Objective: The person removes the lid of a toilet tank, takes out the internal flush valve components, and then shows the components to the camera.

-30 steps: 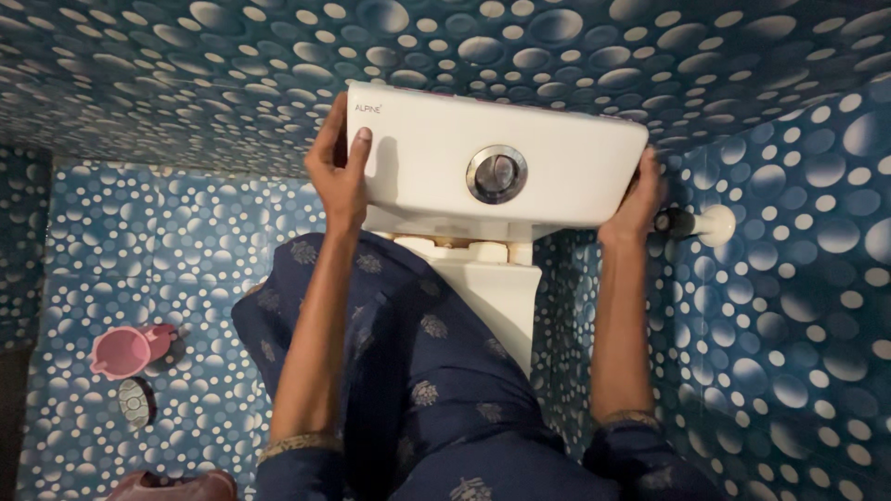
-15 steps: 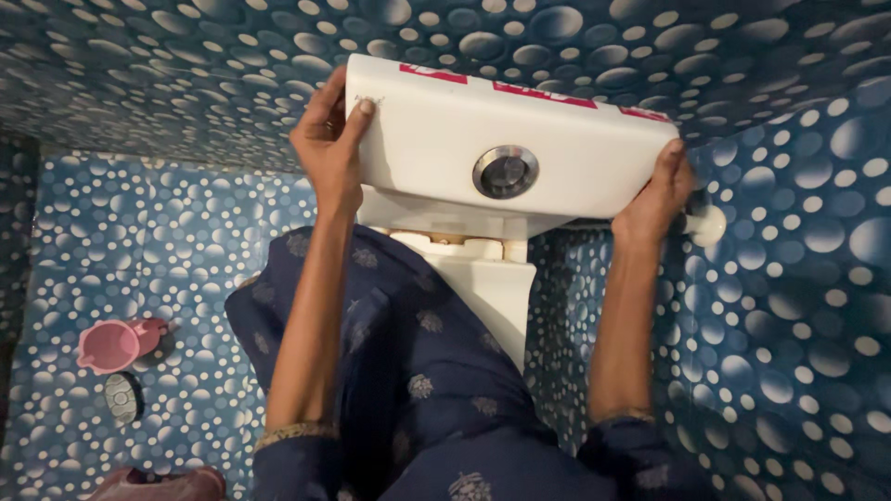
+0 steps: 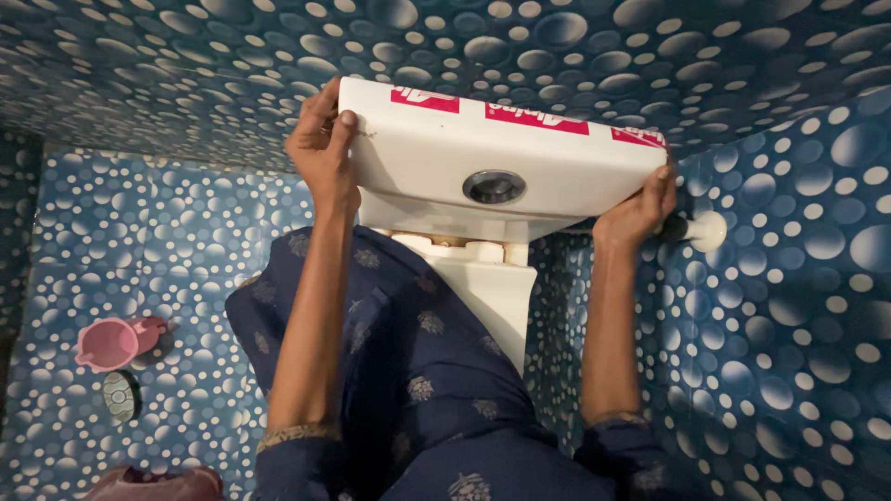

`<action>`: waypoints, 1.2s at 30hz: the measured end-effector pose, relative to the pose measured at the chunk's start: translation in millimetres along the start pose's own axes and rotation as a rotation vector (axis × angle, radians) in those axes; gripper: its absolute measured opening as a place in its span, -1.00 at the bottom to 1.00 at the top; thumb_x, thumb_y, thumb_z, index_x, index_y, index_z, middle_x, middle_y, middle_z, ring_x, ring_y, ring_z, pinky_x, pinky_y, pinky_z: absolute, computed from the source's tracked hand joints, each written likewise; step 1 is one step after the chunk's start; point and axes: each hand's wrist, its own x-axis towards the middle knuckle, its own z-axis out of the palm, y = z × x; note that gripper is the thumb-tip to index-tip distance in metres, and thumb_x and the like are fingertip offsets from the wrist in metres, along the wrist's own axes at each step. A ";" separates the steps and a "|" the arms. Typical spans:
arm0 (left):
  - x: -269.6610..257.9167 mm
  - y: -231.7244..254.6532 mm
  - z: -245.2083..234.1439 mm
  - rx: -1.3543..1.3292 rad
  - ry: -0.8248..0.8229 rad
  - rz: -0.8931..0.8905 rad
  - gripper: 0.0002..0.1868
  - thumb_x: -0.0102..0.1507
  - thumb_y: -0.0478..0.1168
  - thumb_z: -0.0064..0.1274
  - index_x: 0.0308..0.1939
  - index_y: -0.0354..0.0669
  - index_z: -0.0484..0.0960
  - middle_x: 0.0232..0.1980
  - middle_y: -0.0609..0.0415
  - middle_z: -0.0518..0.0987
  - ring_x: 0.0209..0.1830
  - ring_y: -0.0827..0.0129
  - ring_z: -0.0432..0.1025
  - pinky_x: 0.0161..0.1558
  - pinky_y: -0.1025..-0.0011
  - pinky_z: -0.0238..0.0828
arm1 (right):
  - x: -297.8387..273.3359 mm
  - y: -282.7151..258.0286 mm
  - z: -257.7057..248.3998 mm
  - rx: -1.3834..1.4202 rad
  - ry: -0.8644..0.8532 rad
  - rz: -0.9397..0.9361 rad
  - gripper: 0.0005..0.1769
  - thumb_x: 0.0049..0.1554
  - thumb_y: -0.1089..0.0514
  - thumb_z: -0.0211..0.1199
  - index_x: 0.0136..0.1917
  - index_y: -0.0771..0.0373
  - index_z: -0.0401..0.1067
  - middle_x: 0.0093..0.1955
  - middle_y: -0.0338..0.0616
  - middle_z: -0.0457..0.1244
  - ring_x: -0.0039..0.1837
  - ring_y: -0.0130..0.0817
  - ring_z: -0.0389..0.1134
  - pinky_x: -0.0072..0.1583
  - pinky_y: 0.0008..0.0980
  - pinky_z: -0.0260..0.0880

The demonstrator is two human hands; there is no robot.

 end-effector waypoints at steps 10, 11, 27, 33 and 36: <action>-6.0 8.7 10.3 0.050 0.076 0.035 -0.52 0.48 0.05 -0.04 0.14 -0.35 0.66 0.13 0.04 0.58 0.15 0.39 0.45 0.26 0.44 0.36 | -6.2 10.0 -5.2 0.048 0.002 -0.028 -0.37 0.33 -0.26 0.01 0.35 0.31 0.35 0.29 -0.07 0.29 0.36 -0.23 0.31 0.42 -0.21 0.31; -8.1 6.6 9.0 -0.001 0.109 0.006 -0.52 0.48 0.05 -0.10 0.07 -0.34 0.66 0.05 0.03 0.61 0.08 0.40 0.47 0.20 0.44 0.39 | -7.8 13.1 -8.5 0.060 0.013 -0.063 -0.39 0.37 -0.26 0.00 0.34 0.30 0.35 0.29 -0.06 0.29 0.36 -0.20 0.31 0.43 -0.17 0.31; -55.5 11.1 19.0 0.097 0.483 -0.108 -0.39 0.50 0.09 -0.23 0.47 -0.30 0.25 0.53 -0.16 0.28 0.59 0.17 0.14 0.57 0.23 0.01 | -10.2 48.4 -49.1 0.189 0.330 0.048 -0.34 0.25 -0.37 -0.07 0.17 0.25 0.39 0.13 -0.09 0.29 0.22 -0.18 0.34 0.30 -0.11 0.38; -134.9 34.5 48.4 -0.462 0.439 -0.830 -0.11 0.30 0.36 -0.16 0.49 -0.17 0.16 0.40 -0.03 0.26 0.31 0.21 0.19 0.44 0.07 -0.01 | -9.9 48.4 -48.9 0.223 0.447 0.091 -0.36 0.21 -0.37 -0.13 0.15 0.19 0.36 0.09 -0.13 0.28 0.19 -0.20 0.37 0.26 -0.11 0.41; -170.3 42.0 78.6 -0.779 0.226 -0.970 -0.18 0.40 0.36 -0.13 0.36 -0.30 0.18 0.29 -0.14 0.30 0.31 0.11 0.24 0.46 0.03 0.15 | -8.9 42.8 -43.4 0.193 0.465 0.064 -0.44 0.25 -0.33 -0.11 0.06 0.18 0.38 0.03 -0.15 0.26 0.13 -0.21 0.36 0.21 -0.13 0.41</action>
